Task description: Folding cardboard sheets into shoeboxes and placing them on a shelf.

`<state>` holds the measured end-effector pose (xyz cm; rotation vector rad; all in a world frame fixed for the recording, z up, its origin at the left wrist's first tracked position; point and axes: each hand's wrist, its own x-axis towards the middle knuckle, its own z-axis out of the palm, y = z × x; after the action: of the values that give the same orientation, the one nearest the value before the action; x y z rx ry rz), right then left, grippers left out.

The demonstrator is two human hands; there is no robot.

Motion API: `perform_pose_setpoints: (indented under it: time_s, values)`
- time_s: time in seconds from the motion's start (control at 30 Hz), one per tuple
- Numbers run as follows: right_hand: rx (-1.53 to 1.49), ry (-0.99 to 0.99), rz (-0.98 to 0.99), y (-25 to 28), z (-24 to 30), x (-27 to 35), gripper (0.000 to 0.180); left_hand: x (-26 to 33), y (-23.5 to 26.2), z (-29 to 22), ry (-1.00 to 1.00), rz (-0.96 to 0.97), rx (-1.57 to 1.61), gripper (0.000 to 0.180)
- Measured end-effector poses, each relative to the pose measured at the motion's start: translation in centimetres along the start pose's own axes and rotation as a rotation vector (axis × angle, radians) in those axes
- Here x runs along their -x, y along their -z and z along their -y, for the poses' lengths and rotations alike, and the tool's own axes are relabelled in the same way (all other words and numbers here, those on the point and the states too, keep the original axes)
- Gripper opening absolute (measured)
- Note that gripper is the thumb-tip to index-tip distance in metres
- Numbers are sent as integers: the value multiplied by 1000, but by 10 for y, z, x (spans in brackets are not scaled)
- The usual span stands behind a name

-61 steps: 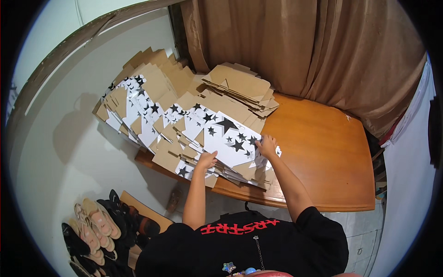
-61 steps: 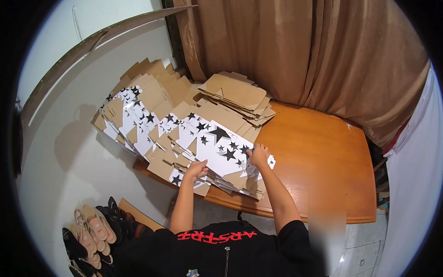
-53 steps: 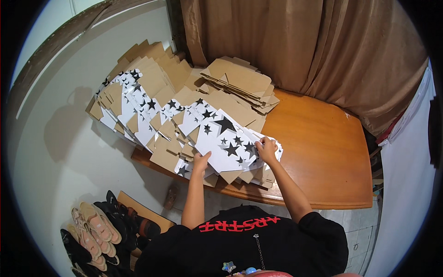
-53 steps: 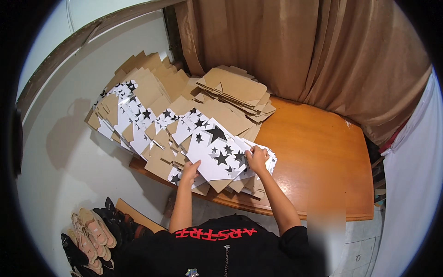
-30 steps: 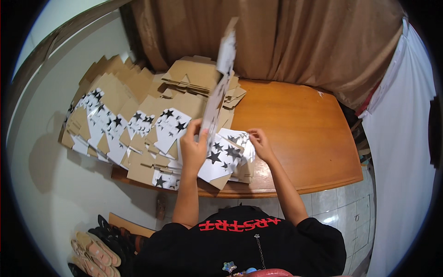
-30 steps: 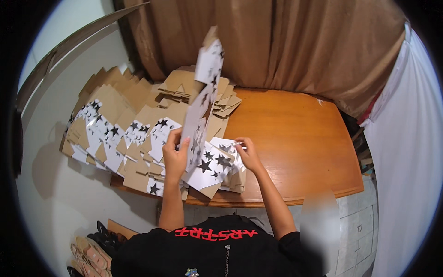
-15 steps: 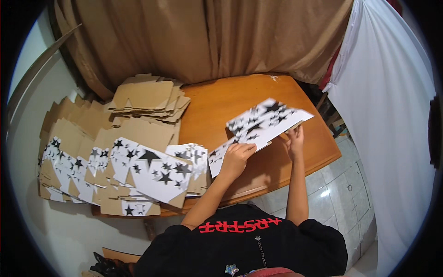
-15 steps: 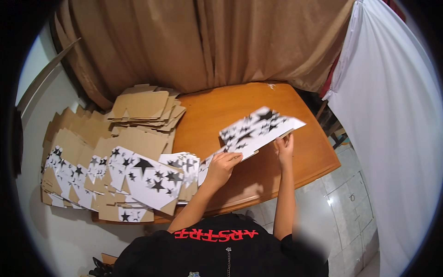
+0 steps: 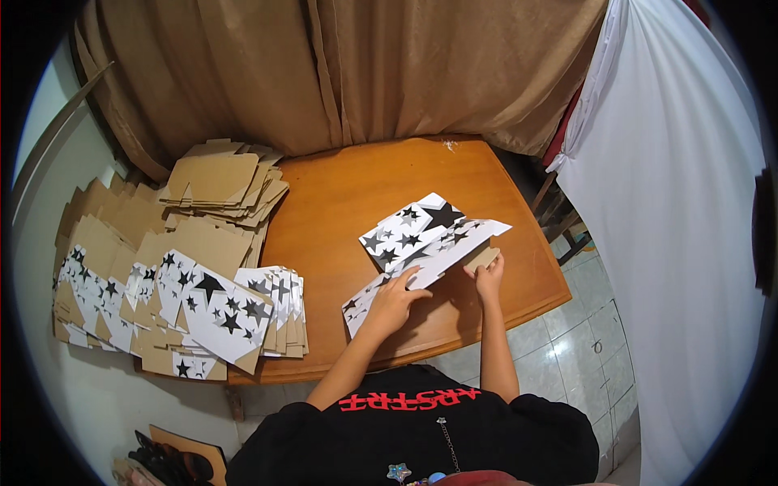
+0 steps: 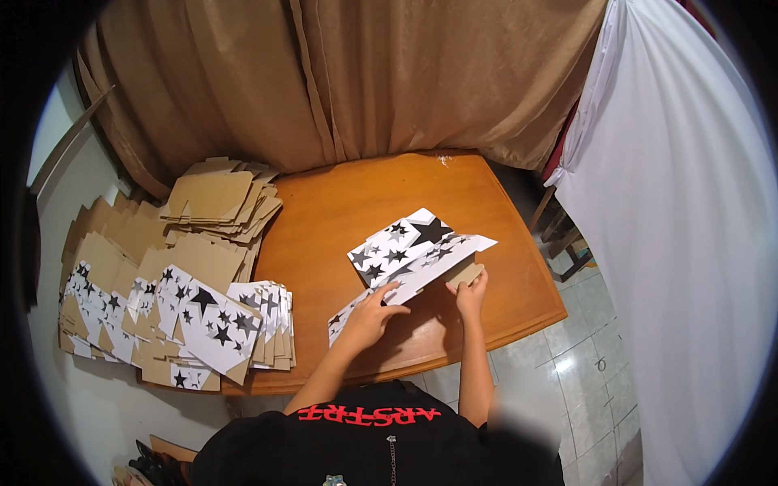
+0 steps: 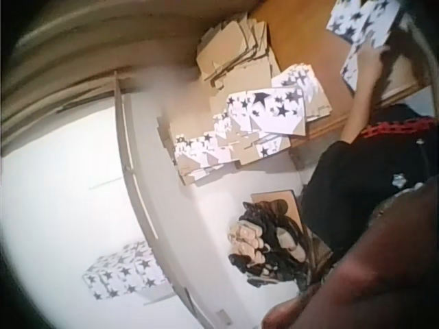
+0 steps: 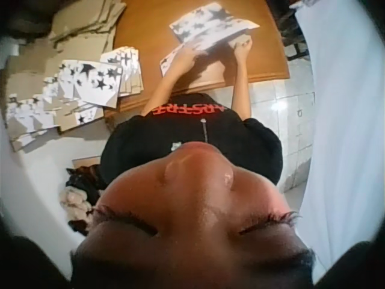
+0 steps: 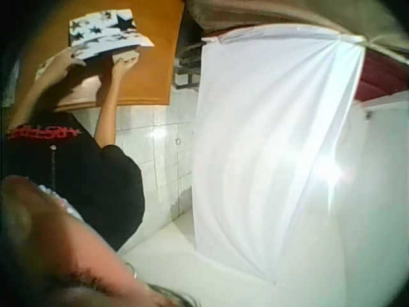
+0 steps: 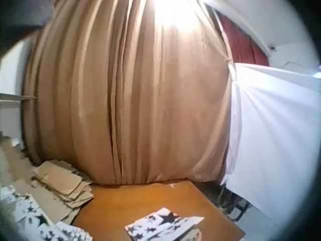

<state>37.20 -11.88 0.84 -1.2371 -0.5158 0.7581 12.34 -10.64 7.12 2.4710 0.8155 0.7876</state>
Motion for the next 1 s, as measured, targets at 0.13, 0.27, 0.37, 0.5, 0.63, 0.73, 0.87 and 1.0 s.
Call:
perform_pose_setpoints:
  time_s: [0.13,0.27,0.37,0.5,0.63,0.73,0.87,1.0]
  values:
    - [64,27,74,2,16,-9,64,-15,14,-11,129,19,133,18]
    - [42,21,92,-14,27,-12,64,-34,20,-17,128,56,112,20]
    - [49,14,174,-21,34,-10,64,-49,26,-26,210,30,193,24]
    - [105,-9,222,-22,52,-16,62,-55,42,-2,196,-66,87,31]
    - [177,-6,241,-16,62,-23,58,-56,69,15,313,-77,-27,40]
    - [203,15,223,-21,69,-24,56,-57,90,49,348,-116,-159,43]
    - [302,50,166,-18,63,-33,50,-52,103,84,559,-24,-211,45]
    - [404,66,140,-9,47,-42,43,-46,92,99,708,-27,-64,50]
